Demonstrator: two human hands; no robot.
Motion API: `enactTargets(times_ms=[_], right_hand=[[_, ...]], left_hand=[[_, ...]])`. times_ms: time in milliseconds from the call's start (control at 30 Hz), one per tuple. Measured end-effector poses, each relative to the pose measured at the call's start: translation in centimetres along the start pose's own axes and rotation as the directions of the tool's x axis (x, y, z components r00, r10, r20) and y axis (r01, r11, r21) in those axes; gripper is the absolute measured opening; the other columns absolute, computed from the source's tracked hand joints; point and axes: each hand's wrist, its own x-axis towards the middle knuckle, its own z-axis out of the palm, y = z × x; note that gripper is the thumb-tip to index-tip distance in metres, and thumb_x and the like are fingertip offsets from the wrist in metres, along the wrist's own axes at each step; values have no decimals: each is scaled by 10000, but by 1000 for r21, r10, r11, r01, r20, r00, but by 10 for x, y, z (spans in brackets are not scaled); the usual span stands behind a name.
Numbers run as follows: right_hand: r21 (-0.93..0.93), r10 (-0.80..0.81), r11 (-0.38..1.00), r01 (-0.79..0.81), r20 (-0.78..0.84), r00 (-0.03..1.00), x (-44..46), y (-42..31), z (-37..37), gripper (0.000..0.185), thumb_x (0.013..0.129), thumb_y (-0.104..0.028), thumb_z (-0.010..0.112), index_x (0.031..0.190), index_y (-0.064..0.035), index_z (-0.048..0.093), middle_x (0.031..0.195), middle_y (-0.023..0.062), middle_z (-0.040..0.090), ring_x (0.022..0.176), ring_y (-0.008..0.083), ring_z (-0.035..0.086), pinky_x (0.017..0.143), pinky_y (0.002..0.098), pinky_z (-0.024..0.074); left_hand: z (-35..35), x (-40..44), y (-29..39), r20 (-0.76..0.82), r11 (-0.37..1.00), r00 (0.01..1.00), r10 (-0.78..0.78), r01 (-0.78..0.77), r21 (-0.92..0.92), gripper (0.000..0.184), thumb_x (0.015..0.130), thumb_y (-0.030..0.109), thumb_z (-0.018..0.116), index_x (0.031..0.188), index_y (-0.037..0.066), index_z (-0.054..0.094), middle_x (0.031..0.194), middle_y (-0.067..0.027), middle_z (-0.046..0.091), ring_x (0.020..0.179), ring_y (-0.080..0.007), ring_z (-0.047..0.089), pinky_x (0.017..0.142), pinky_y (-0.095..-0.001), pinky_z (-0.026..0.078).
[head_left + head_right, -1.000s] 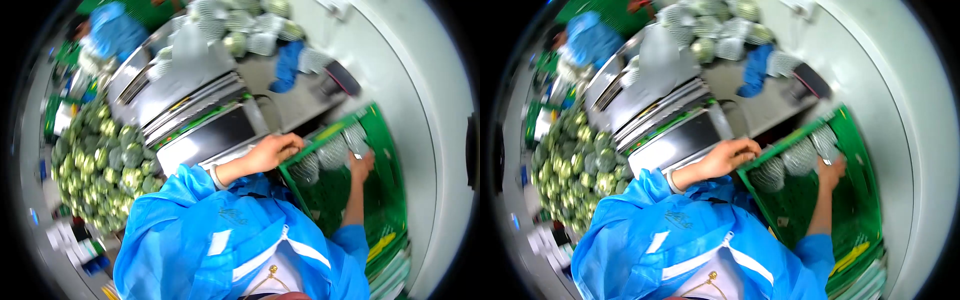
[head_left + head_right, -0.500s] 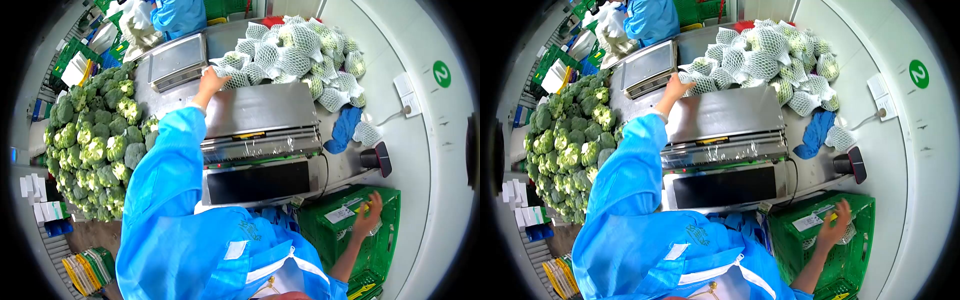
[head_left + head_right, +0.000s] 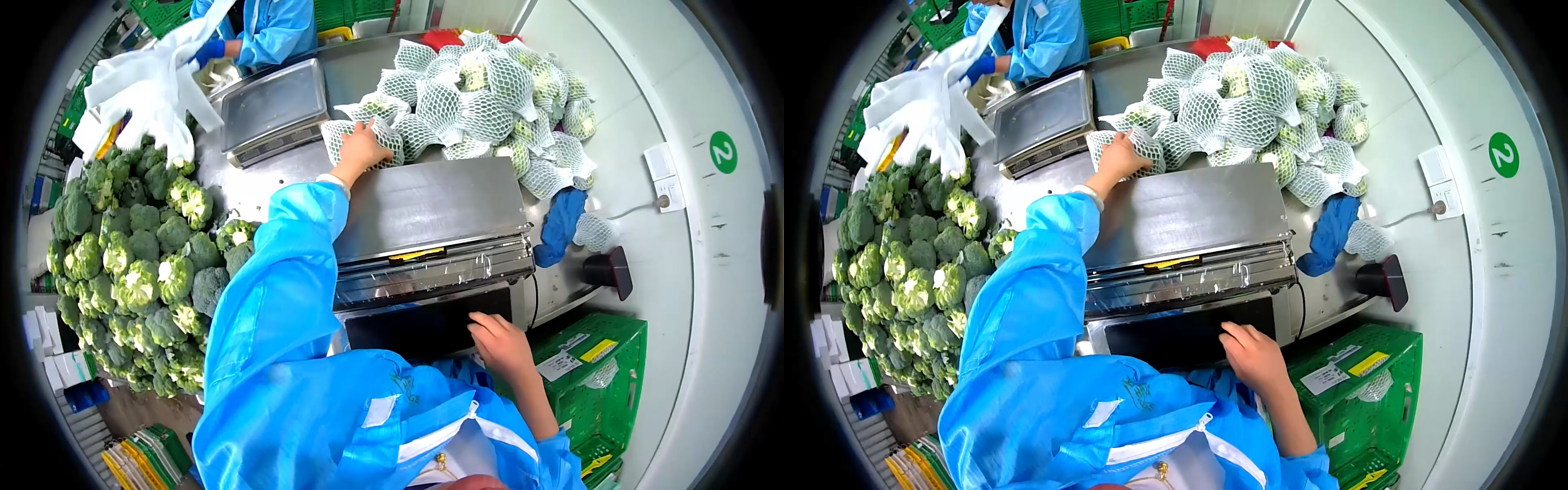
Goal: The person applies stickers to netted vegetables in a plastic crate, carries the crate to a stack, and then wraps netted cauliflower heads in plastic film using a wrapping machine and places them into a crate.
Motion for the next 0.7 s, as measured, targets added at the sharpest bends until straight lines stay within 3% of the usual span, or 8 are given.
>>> enactTargets(times_ms=[200, 267, 333, 367, 500, 600, 633, 700], right_hand=[[59, -174, 982, 178, -70, 982, 53, 17, -12, 199, 801, -73, 652, 994, -29, 633, 1142, 88, 626, 957, 273, 618, 808, 377, 525], [137, -170, 966, 218, -294, 941, 80, 30, 0, 339, 805, -59, 665, 1139, -35, 611, 1215, 107, 605, 1044, 307, 602, 881, 395, 502], [558, 183, 828, -50, -186, 965, 109, 40, 12, 579, 796, -66, 687, 1341, -62, 492, 1359, 155, 512, 1228, 344, 508, 996, 409, 444], [504, 169, 862, -52, -189, 967, 127, 46, 18, 693, 772, -71, 697, 1403, -77, 412, 1419, 170, 441, 1291, 356, 441, 1035, 408, 412], [552, 94, 834, -7, -131, 987, 199, 94, 41, 911, 693, -69, 718, 1491, -90, 281, 1534, 187, 273, 1414, 377, 277, 1126, 411, 311], [711, -39, 692, 126, -138, 990, 248, 122, 68, 939, 667, -70, 729, 1493, -84, 281, 1533, 190, 274, 1405, 367, 292, 1124, 408, 308], [740, -37, 659, 133, -145, 989, 255, 115, 75, 947, 662, -73, 738, 1492, -81, 281, 1532, 195, 275, 1402, 357, 298, 1125, 402, 306], [659, -42, 731, 176, -215, 976, 257, 109, 79, 893, 707, -182, 785, 1472, -70, 339, 1482, 221, 360, 1336, 328, 401, 1097, 383, 338]], left_hand=[[-54, -94, 23, -455, 925, 807, 376, -352, 140, 618, 570, 178, 773, 1155, 92, 593, 1228, -83, 548, 1054, -392, 505, 901, -485, 480], [-46, -138, 30, -534, 842, 673, 512, -517, 155, 527, 589, 104, 752, 1096, 85, 609, 1177, -93, 577, 1032, -363, 533, 836, -458, 509], [-21, -170, 39, -502, 738, 582, 640, -648, 190, 487, 608, 107, 760, 1072, 86, 612, 1137, -114, 593, 995, -320, 571, 779, -406, 531], [-29, -184, 57, -474, 730, 603, 641, -669, 136, 435, 646, 71, 733, 1062, 103, 612, 1088, -91, 591, 965, -273, 595, 690, -360, 547], [-29, -193, 54, -620, 707, 747, 239, -571, -416, 453, 677, 82, 700, 1109, 61, 567, 1205, -135, 551, 1000, -220, 594, 753, -339, 527], [-35, -168, 45, -576, 883, 814, 73, -322, -342, 716, 709, 209, 766, 1345, 64, 469, 1361, -172, 436, 1254, -319, 469, 1072, -388, 371], [-17, -152, 41, -386, 668, 922, 31, -306, -679, 886, 695, 287, 811, 1443, 84, 381, 1441, -193, 368, 1349, -355, 342, 1117, -419, 296], [-8, -142, 43, -340, 639, 939, -54, -229, -735, 890, 751, 383, 770, 1460, 63, 339, 1417, -226, 438, 1305, -344, 441, 1061, -403, 370]])
